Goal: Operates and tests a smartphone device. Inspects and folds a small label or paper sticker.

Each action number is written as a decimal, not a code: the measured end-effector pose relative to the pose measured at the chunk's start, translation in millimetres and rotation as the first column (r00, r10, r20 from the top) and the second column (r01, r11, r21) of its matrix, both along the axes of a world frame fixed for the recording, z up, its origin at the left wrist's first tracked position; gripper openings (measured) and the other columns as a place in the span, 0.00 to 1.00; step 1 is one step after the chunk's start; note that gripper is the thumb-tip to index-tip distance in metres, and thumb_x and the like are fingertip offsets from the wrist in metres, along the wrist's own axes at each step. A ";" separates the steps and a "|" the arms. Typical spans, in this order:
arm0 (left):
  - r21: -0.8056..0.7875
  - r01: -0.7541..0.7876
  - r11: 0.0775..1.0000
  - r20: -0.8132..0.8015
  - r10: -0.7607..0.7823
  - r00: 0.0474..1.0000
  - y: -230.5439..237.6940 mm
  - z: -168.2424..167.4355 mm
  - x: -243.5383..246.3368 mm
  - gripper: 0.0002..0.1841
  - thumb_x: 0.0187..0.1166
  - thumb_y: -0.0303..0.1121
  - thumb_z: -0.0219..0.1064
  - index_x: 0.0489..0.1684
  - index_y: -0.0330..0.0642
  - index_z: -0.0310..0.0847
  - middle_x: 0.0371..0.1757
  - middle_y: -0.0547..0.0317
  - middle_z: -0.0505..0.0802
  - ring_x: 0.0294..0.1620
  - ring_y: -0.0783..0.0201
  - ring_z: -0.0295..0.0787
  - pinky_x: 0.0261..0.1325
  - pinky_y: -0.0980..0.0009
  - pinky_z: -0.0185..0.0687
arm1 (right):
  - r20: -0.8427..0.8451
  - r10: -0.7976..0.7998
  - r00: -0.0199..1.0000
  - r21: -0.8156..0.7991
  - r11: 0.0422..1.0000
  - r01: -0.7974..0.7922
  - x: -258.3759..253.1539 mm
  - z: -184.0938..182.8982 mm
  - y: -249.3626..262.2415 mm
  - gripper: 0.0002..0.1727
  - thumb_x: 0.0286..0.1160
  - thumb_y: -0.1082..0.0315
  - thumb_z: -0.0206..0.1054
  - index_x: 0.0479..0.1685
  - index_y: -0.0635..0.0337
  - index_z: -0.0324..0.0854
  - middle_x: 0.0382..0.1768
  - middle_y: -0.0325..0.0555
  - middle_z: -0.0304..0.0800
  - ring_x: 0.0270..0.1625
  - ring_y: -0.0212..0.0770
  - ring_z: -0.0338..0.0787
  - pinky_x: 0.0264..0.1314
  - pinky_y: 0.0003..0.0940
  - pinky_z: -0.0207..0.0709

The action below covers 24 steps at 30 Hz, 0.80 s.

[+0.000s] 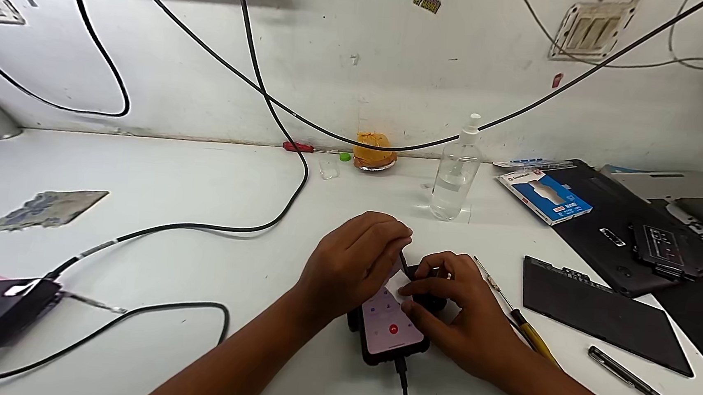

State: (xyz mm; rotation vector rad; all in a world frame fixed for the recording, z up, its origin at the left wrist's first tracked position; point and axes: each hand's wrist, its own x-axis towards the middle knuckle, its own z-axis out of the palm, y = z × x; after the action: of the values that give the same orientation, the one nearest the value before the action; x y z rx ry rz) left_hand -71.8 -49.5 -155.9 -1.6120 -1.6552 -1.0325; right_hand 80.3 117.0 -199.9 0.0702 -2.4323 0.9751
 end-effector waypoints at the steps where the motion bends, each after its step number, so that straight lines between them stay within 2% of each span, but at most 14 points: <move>1: -0.001 0.000 1.000 0.000 0.000 1.000 0.0 0.1 -0.1 0.07 0.82 0.27 0.67 0.50 0.35 0.88 0.49 0.56 0.93 0.51 0.67 0.90 0.54 0.74 0.88 | -0.001 -0.024 1.000 0.006 1.000 0.024 -0.3 0.1 0.5 0.11 0.74 0.45 0.70 0.41 0.32 0.95 0.49 0.20 0.82 0.57 0.26 0.76 0.58 0.31 0.71; 7: -0.013 -0.011 1.000 0.010 0.011 1.000 0.8 -0.4 -0.1 0.08 0.82 0.28 0.67 0.49 0.35 0.88 0.49 0.56 0.93 0.49 0.68 0.90 0.53 0.74 0.88 | 0.043 -0.121 0.992 0.009 0.993 0.121 -1.8 -1.1 3.4 0.08 0.77 0.52 0.65 0.40 0.34 0.91 0.48 0.17 0.88 0.56 0.26 0.83 0.56 0.33 0.76; 11: -0.016 -0.010 1.000 0.009 0.010 1.000 0.9 -0.5 -0.4 0.08 0.82 0.28 0.67 0.50 0.35 0.88 0.48 0.56 0.93 0.48 0.68 0.89 0.53 0.75 0.88 | 0.077 -0.119 0.990 -0.008 0.993 0.120 -1.9 -2.1 4.5 0.13 0.71 0.63 0.64 0.48 0.33 0.91 0.46 0.17 0.89 0.56 0.26 0.84 0.54 0.31 0.78; 13: -0.017 -0.005 1.000 0.008 0.006 1.000 0.7 -0.3 -0.5 0.08 0.82 0.27 0.67 0.50 0.34 0.88 0.49 0.56 0.93 0.49 0.68 0.89 0.53 0.75 0.88 | 0.094 -0.111 0.989 -0.010 0.994 0.112 -1.7 -2.0 4.1 0.14 0.70 0.62 0.66 0.51 0.33 0.90 0.47 0.17 0.89 0.58 0.26 0.83 0.56 0.32 0.77; 17: -0.037 -0.012 0.999 0.007 0.012 1.000 1.0 -0.9 -1.4 0.08 0.82 0.28 0.66 0.51 0.35 0.88 0.49 0.57 0.93 0.50 0.68 0.89 0.54 0.75 0.88 | 0.089 -0.121 0.989 0.032 0.992 0.118 -3.3 -4.2 5.8 0.11 0.76 0.53 0.68 0.53 0.33 0.91 0.52 0.18 0.88 0.59 0.28 0.82 0.59 0.36 0.76; 21: -0.134 -0.005 0.991 0.038 0.010 0.999 3.0 -2.2 -2.5 0.10 0.84 0.31 0.64 0.54 0.38 0.89 0.53 0.59 0.93 0.54 0.68 0.89 0.58 0.73 0.87 | 0.026 -0.158 0.987 0.035 0.987 0.157 -4.6 -5.2 6.4 0.08 0.80 0.54 0.65 0.45 0.36 0.91 0.48 0.19 0.89 0.55 0.27 0.84 0.56 0.34 0.77; 24: -0.230 0.042 0.972 0.086 -0.023 0.996 3.8 -2.4 -2.8 0.14 0.87 0.36 0.62 0.59 0.42 0.89 0.56 0.61 0.91 0.60 0.67 0.86 0.64 0.70 0.83 | -0.037 -0.222 0.974 -0.068 0.973 0.219 -4.0 -0.8 5.8 0.10 0.85 0.54 0.60 0.49 0.39 0.88 0.44 0.22 0.88 0.49 0.28 0.86 0.51 0.33 0.81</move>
State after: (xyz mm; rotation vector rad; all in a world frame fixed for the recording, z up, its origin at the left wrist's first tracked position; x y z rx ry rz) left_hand -74.5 -45.7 -158.3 -1.7713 -1.8684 -0.9621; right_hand 76.3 122.8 -200.7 -0.1952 -2.3077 0.9384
